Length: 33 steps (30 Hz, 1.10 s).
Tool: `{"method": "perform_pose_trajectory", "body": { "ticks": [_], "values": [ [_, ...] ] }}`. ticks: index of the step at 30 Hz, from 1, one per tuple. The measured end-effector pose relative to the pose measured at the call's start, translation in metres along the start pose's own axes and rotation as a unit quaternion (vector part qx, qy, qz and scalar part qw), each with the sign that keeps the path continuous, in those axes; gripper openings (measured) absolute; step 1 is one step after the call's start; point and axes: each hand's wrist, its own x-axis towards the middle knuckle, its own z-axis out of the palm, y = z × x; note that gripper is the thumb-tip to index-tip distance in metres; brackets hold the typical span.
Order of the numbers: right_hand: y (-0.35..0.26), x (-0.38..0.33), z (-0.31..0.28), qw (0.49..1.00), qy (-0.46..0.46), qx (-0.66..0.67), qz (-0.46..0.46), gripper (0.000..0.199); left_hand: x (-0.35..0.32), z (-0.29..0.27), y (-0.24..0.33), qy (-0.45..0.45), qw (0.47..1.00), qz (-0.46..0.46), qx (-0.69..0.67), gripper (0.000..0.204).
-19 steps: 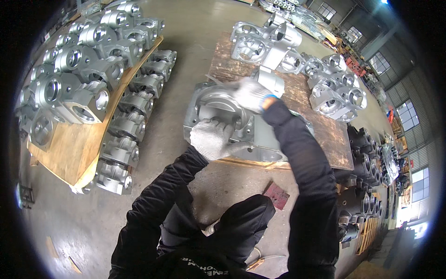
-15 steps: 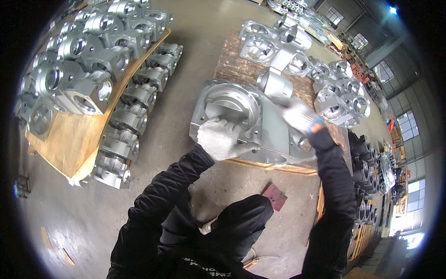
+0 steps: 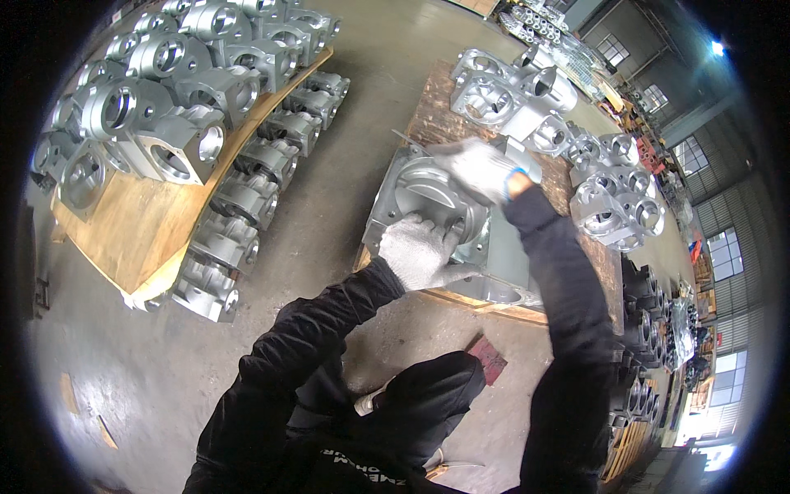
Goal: The person uses a wire brush and a hammer to deburr and smooth the edges of a large metal casting on a wooden workbench. They repeatedly reposition the part and work on different edges and surfaces, then place the finished piece on a nearby pallet.
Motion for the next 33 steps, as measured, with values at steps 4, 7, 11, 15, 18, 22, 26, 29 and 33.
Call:
{"method": "perform_pose_trajectory", "body": {
  "ticks": [4,7,11,15,18,22,26,29,33],
  "values": [
    [-0.011,0.015,0.005,0.991,0.015,-0.131,0.016,0.047,-0.002,0.001,-0.001,0.009,1.000,0.011,0.009,0.070],
    [-0.011,0.027,0.014,0.981,0.062,-0.186,0.001,0.045,-0.003,0.002,-0.002,0.024,1.000,0.004,0.001,0.068],
    [-0.007,0.024,0.016,0.973,0.055,-0.214,-0.068,0.046,-0.003,0.002,-0.003,0.002,1.000,0.008,-0.008,0.067],
    [-0.010,0.017,0.020,0.974,0.052,-0.222,-0.014,0.045,-0.003,0.005,-0.003,0.018,1.000,0.007,-0.012,0.068],
    [-0.013,0.018,0.025,0.984,0.075,-0.140,-0.085,0.045,-0.001,0.006,-0.004,0.032,0.999,0.030,0.018,0.073],
    [-0.009,0.009,0.032,0.987,0.032,-0.144,-0.063,0.041,-0.001,0.003,-0.003,0.066,0.997,0.025,0.019,0.072],
    [-0.008,-0.017,0.039,0.954,0.017,-0.280,-0.105,0.041,-0.003,-0.002,0.007,0.053,0.998,-0.022,-0.004,0.067],
    [-0.027,-0.039,0.040,0.944,0.036,-0.293,-0.149,0.041,-0.006,0.000,0.019,0.206,0.977,-0.005,0.045,0.063],
    [-0.063,-0.082,0.039,0.958,-0.019,-0.280,-0.053,0.044,-0.009,0.019,0.036,0.112,0.989,-0.086,0.048,0.050]
  ]
}}
